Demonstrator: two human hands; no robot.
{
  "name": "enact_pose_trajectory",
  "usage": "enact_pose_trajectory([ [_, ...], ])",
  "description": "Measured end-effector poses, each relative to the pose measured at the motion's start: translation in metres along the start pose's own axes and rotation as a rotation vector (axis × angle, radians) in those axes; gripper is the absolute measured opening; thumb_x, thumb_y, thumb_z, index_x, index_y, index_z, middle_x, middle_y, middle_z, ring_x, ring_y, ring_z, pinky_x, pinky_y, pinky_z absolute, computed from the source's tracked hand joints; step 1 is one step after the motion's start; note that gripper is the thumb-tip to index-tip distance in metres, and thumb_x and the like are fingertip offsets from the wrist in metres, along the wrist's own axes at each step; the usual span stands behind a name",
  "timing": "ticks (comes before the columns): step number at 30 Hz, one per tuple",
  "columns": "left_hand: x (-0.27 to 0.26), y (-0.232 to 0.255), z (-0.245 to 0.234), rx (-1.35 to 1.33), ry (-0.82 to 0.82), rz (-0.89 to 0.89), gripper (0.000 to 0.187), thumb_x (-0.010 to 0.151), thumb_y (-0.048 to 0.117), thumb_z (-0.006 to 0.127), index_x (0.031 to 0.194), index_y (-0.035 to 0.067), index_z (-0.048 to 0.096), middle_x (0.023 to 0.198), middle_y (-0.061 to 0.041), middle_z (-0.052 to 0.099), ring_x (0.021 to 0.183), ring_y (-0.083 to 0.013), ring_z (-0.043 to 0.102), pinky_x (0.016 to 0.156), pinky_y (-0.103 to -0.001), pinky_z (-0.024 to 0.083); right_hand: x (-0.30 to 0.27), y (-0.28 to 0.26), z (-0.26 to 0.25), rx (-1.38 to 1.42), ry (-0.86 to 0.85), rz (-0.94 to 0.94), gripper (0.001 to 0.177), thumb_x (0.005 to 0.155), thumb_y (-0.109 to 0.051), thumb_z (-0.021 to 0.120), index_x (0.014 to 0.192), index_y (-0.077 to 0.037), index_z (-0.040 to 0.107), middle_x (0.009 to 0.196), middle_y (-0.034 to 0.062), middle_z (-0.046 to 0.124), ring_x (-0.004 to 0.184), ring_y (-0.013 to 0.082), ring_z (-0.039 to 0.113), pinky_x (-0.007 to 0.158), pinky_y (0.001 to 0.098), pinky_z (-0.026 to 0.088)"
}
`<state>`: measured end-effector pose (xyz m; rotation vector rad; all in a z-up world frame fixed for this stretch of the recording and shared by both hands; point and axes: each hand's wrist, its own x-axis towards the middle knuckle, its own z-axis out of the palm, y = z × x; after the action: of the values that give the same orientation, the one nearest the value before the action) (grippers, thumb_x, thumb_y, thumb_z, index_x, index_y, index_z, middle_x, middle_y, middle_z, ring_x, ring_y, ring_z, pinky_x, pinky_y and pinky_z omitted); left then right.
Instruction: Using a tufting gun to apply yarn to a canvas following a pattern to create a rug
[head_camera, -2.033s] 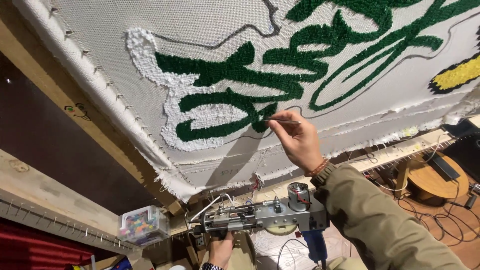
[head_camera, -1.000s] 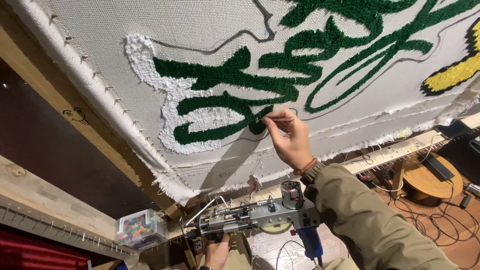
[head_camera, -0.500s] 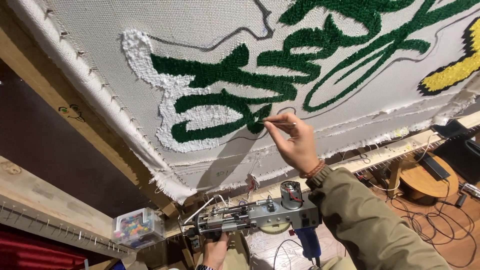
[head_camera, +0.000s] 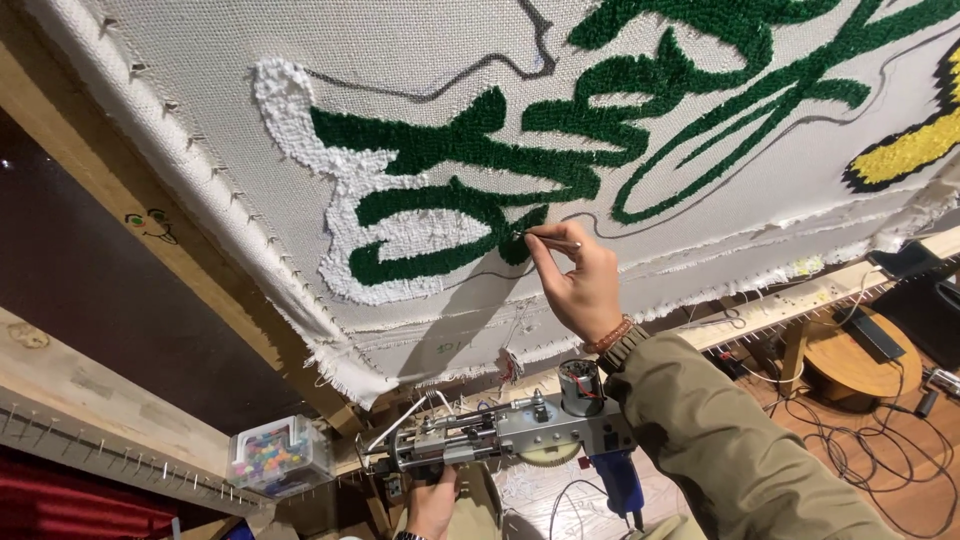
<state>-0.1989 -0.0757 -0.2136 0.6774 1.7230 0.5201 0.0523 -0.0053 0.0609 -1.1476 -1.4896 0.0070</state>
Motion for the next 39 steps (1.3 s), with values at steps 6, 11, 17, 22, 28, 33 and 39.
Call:
enact_pose_trajectory([
  [6, -0.005, 0.003, -0.004, 0.056, -0.018, -0.061, 0.039, 0.093, 0.043, 0.068, 0.093, 0.01, 0.088, 0.103, -0.009, 0.083, 0.098, -0.0274, 0.071, 0.091, -0.037, 0.048, 0.002, -0.001, 0.004, -0.054, 0.024, -0.031, 0.01, 0.1, -0.012, 0.07, 0.103, -0.003, 0.073, 0.098, 0.0104, 0.079, 0.089, 0.0206, 0.079, 0.082, 0.0299, 0.066],
  [11, 0.002, -0.003, 0.0, -0.008, -0.021, -0.02, 0.039, 0.093, 0.038, 0.07, 0.114, 0.009, 0.084, 0.12, -0.01, 0.082, 0.113, -0.0306, 0.071, 0.103, -0.04, 0.048, 0.001, -0.005, 0.001, 0.02, 0.032, 0.022, 0.006, 0.1, -0.01, 0.069, 0.101, -0.004, 0.071, 0.097, 0.0101, 0.079, 0.092, 0.0191, 0.079, 0.077, 0.0266, 0.064],
  [17, -0.007, 0.002, -0.004, 0.02, -0.047, -0.004, 0.033, 0.095, 0.034, 0.068, 0.105, 0.009, 0.087, 0.113, -0.011, 0.084, 0.109, -0.03, 0.073, 0.1, -0.04, 0.051, -0.003, -0.008, -0.008, 0.233, 0.039, 0.102, 0.008, 0.099, -0.008, 0.07, 0.102, -0.003, 0.066, 0.097, 0.0142, 0.074, 0.091, 0.0216, 0.076, 0.086, 0.0292, 0.066],
  [22, -0.008, 0.003, -0.005, 0.096, -0.065, -0.033, 0.04, 0.094, 0.044, 0.067, 0.1, 0.01, 0.087, 0.114, -0.012, 0.081, 0.11, -0.029, 0.069, 0.099, -0.04, 0.048, -0.004, -0.016, -0.02, 0.362, 0.005, 0.086, 0.007, 0.099, -0.004, 0.068, 0.103, -0.001, 0.064, 0.099, 0.0178, 0.076, 0.096, 0.0238, 0.079, 0.085, 0.0298, 0.067],
  [28, 0.004, -0.004, -0.001, 0.058, 0.004, 0.078, 0.036, 0.092, 0.034, 0.069, 0.111, 0.01, 0.087, 0.116, -0.007, 0.084, 0.11, -0.0296, 0.074, 0.099, -0.038, 0.052, -0.003, -0.009, -0.021, 0.23, -0.058, 0.088, 0.008, 0.098, -0.008, 0.071, 0.102, -0.004, 0.067, 0.101, 0.0151, 0.077, 0.094, 0.0213, 0.078, 0.088, 0.0306, 0.067],
  [33, 0.004, -0.004, 0.0, 0.053, 0.01, 0.025, 0.048, 0.087, 0.044, 0.074, 0.121, 0.011, 0.086, 0.125, -0.004, 0.081, 0.116, -0.0255, 0.072, 0.102, -0.035, 0.051, -0.004, -0.012, -0.015, 0.106, -0.031, 0.042, 0.009, 0.101, -0.012, 0.067, 0.104, -0.004, 0.07, 0.1, 0.0122, 0.076, 0.093, 0.0207, 0.077, 0.086, 0.0308, 0.066],
  [39, -0.001, -0.001, -0.004, 0.046, -0.05, 0.057, 0.042, 0.091, 0.039, 0.069, 0.121, 0.014, 0.085, 0.125, -0.007, 0.082, 0.118, -0.0294, 0.072, 0.106, -0.039, 0.05, 0.0, 0.001, -0.009, 0.019, -0.051, 0.045, 0.013, 0.1, -0.017, 0.068, 0.105, -0.005, 0.072, 0.102, 0.0112, 0.077, 0.093, 0.0209, 0.076, 0.084, 0.033, 0.065],
])
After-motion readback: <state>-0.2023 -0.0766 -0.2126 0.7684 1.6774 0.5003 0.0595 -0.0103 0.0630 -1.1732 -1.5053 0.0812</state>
